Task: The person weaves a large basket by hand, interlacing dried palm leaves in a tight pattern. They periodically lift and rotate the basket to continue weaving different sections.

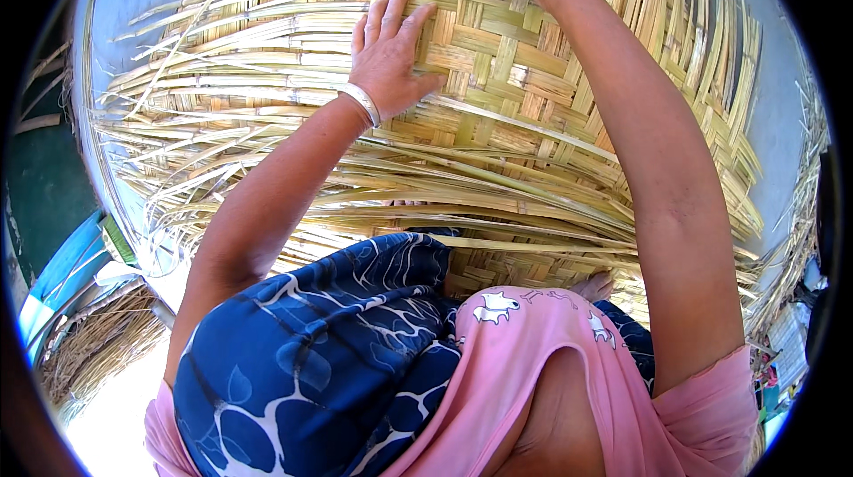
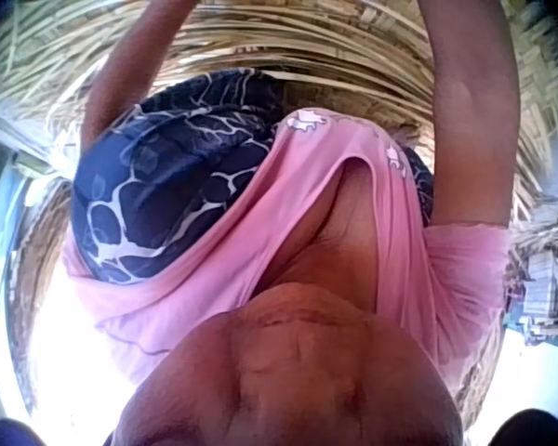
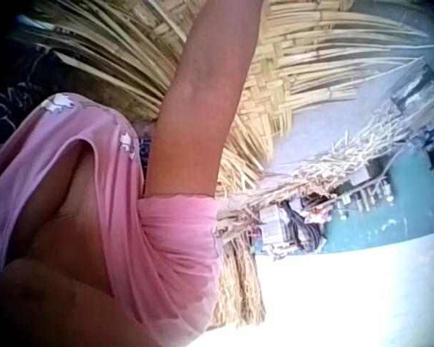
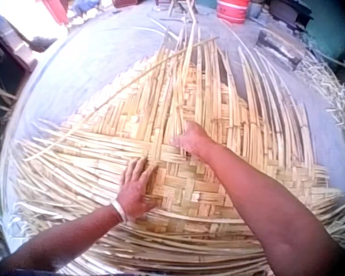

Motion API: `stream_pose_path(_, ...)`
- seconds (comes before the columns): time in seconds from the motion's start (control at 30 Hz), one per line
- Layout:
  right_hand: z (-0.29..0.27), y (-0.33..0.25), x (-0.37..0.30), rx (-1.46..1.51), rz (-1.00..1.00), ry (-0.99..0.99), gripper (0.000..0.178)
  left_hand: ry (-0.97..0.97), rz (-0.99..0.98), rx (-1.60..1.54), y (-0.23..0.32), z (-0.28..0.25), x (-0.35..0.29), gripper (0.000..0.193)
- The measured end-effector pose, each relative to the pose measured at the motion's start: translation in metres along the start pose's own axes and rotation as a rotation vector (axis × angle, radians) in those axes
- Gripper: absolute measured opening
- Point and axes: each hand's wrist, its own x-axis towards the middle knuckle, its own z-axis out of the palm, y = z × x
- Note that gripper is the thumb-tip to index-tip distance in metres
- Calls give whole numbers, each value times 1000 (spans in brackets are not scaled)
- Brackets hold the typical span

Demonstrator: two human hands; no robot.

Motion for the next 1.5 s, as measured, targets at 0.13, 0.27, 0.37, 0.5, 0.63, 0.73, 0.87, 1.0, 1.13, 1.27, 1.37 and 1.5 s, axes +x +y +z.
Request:
stream_pose_path(0.13, 2, 14, 9, 71, -12, -59, 44, 2, 13, -7, -4, -1, 1, 92)
stream_pose_path(0.27, 2, 13, 13, -3, 58, -89, 41, 29, 21, -6, -5, 2, 1, 92)
stream_pose_path(0.37, 4, 14, 10, 69, 13, -63, 41, 15, 21, 2, -4, 1, 2, 92)
stream_pose_path(0.5, 4, 15, 8, 257, -59, -97, 41, 10, 38, -6, -4, 0, 2, 91)
stream_pose_path(0.63, 2, 4, 4, 133, 45, -45, 44, 9, 12, 17, 1, 2, 3, 90)
stream_pose_path(0.73, 1, 2, 3, 55, 43, -17, 50, -1, 20, 4, -3, 0, 3, 90)
stream_pose_path(0.87, 0, 3, 2, 37, 17, -13, 57, 16, 22, -4, -5, 1, 2, 90)
stream_pose_path(1.0, 7, 11, 8, -90, 58, 134, 57, 17, 28, 2, -3, 1, 3, 90)
stream_pose_path(1.13, 0, 10, 10, 39, 47, -36, 57, 4, 47, -18, -6, -1, 3, 89)
stream_pose_path(1.27, 2, 8, 9, 40, 35, -22, 59, 4, 20, -9, -2, -1, 4, 88)
stream_pose_path(1.37, 2, 6, 7, 37, 54, -8, 61, 14, 12, 5, -3, 0, 3, 89)
stream_pose_path(1.5, 7, 15, 11, -45, 19, 122, 63, 19, 18, 11, -4, 0, 4, 91)
